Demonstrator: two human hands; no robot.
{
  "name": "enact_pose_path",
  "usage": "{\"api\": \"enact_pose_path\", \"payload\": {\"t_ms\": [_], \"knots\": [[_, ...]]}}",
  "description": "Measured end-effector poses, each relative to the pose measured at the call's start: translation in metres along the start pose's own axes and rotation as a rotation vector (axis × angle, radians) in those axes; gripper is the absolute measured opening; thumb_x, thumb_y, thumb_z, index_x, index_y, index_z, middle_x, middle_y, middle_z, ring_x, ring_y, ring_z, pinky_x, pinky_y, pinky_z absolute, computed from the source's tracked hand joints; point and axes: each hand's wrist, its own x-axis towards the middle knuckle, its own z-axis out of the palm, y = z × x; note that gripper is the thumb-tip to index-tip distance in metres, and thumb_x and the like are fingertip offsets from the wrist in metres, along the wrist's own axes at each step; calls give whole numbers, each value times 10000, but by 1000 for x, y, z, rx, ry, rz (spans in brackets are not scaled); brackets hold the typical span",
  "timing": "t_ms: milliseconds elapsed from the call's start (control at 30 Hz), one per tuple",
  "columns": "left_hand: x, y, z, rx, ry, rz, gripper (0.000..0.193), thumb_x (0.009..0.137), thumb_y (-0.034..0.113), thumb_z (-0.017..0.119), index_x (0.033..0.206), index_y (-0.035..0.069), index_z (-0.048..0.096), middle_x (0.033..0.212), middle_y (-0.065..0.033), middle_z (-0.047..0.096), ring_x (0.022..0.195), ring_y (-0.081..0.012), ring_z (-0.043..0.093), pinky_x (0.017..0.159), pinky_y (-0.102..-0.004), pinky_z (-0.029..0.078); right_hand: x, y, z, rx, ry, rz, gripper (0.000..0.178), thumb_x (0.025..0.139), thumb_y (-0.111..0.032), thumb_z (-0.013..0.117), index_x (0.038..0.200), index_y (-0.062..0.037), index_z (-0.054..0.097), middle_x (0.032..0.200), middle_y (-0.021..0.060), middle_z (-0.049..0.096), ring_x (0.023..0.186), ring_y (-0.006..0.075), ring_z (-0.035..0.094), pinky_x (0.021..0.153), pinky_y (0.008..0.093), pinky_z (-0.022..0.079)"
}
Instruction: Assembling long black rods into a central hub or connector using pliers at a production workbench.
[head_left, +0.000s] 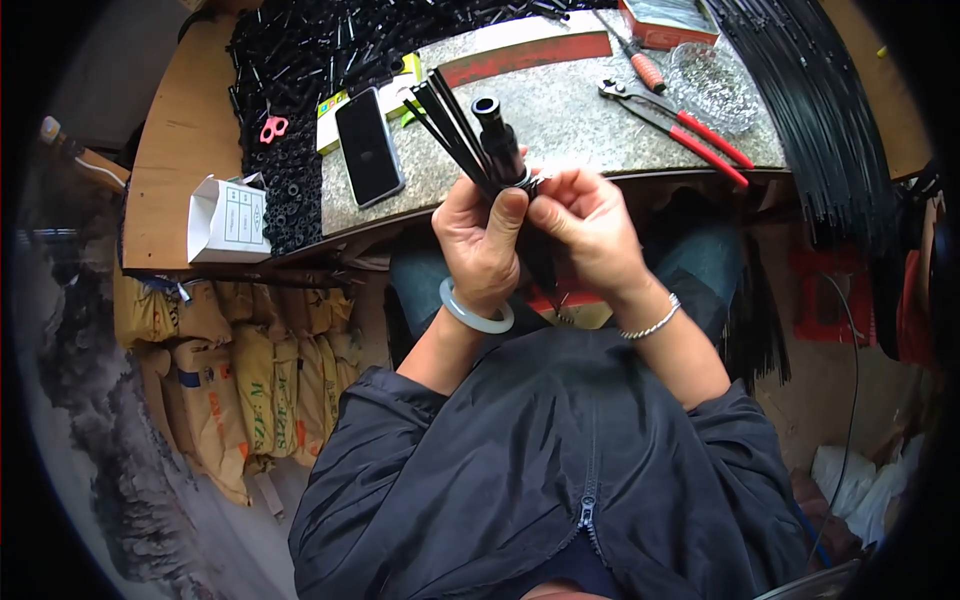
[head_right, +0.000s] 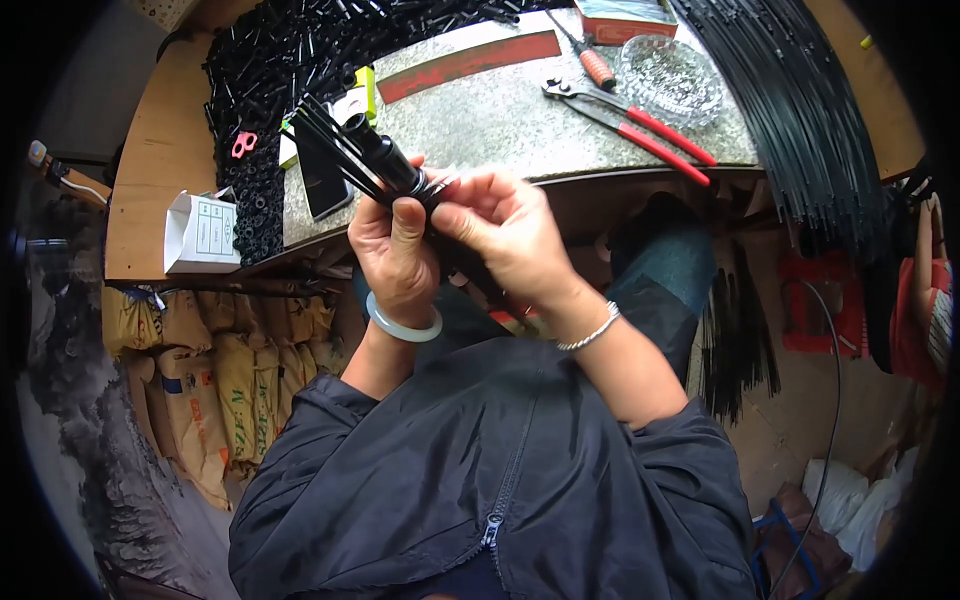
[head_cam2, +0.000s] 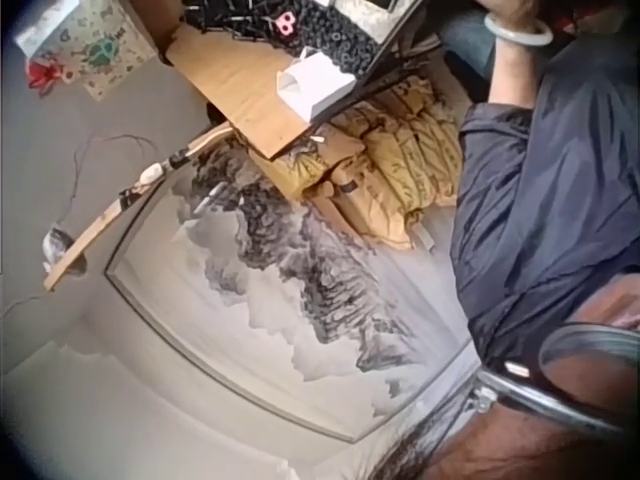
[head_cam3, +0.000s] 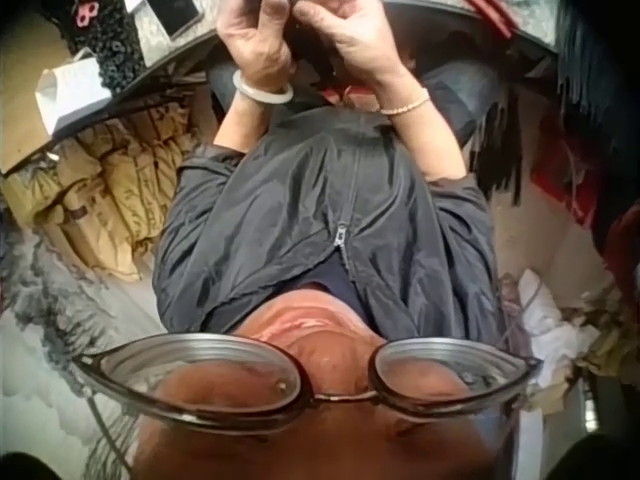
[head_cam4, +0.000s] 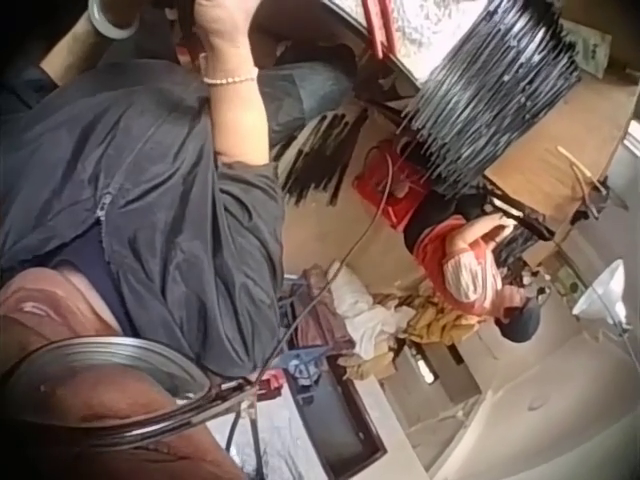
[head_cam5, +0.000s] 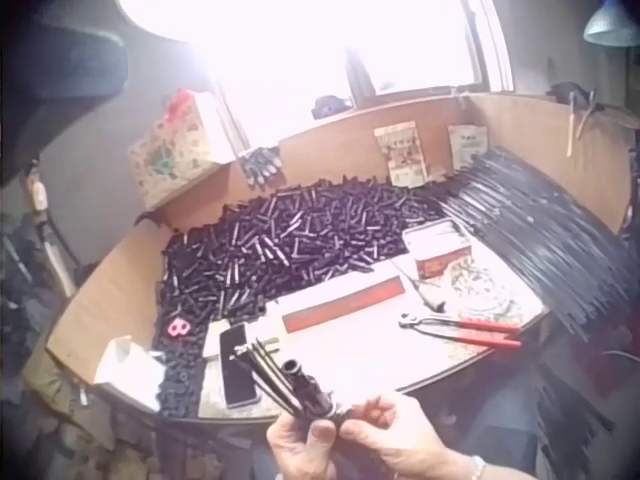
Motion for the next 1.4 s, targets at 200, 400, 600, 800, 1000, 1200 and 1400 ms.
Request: {"api": "enact_pose_path", "payload": {"t_ms": [200, 400, 600, 800, 1000, 1200, 1400], "knots": [[4, -1, -6, -107, -43, -58, 507, 869, 324, 632, 1191, -46, 503, 972, -129, 645, 891, -211, 643, 830, -337, 516, 1, 5, 3, -20, 62, 23, 138, 795, -69, 732, 856, -25, 617, 819, 29, 645, 712, 67, 580, 651, 219, 487], [3, 2, -1, -159, -21, -62, 477, 857, 296, 656, 1174, -37, 529, 974, -120, 647, 877, -184, 637, 820, -322, 515, -4, 5, 4, 13, 23, 67, 123, 803, -98, 729, 864, -19, 658, 794, 8, 638, 693, 64, 570, 623, 208, 479], [2, 3, 0, -189, 3, -61, 444, 852, 266, 675, 1158, -32, 555, 966, -110, 656, 826, -151, 639, 793, -280, 505, -3, 3, 3, -30, -6, 97, 141, 819, -119, 717, 887, -18, 646, 784, 9, 637, 683, 58, 571, 596, 206, 479], [4, 1, -3, -203, 1, -69, 427, 856, 265, 670, 1152, -23, 563, 976, -106, 658, 851, -153, 642, 826, -277, 491, 5, 4, 2, -23, -18, 66, 118, 833, -50, 684, 927, -23, 618, 929, 15, 642, 824, 60, 579, 763, 211, 477], [-2, 0, -8, -168, -46, -78, 541, 860, 342, 637, 1219, -32, 482, 1008, -120, 638, 921, -202, 636, 879, -343, 486, -2, 8, -5, 3, -9, 84, 159, 828, -72, 695, 956, -24, 615, 944, 20, 640, 815, 57, 580, 771, 211, 474], [-4, -1, -3, -277, -55, -61, 447, 844, 267, 679, 1177, 0, 547, 1047, -96, 635, 943, -159, 618, 872, -299, 476, 1, 7, -3, 98, -27, 166, 178, 835, -116, 694, 962, -7, 634, 967, 22, 644, 844, 56, 570, 770, 194, 454], [-5, -5, -6, -241, -67, -102, 556, 859, 374, 627, 1212, -26, 472, 1048, -129, 614, 992, -205, 594, 945, -345, 432, 11, 1, -5, 195, -149, 110, 131, 816, -147, 723, 808, -43, 644, 896, 3, 637, 767, 66, 554, 712, 208, 457]]}}
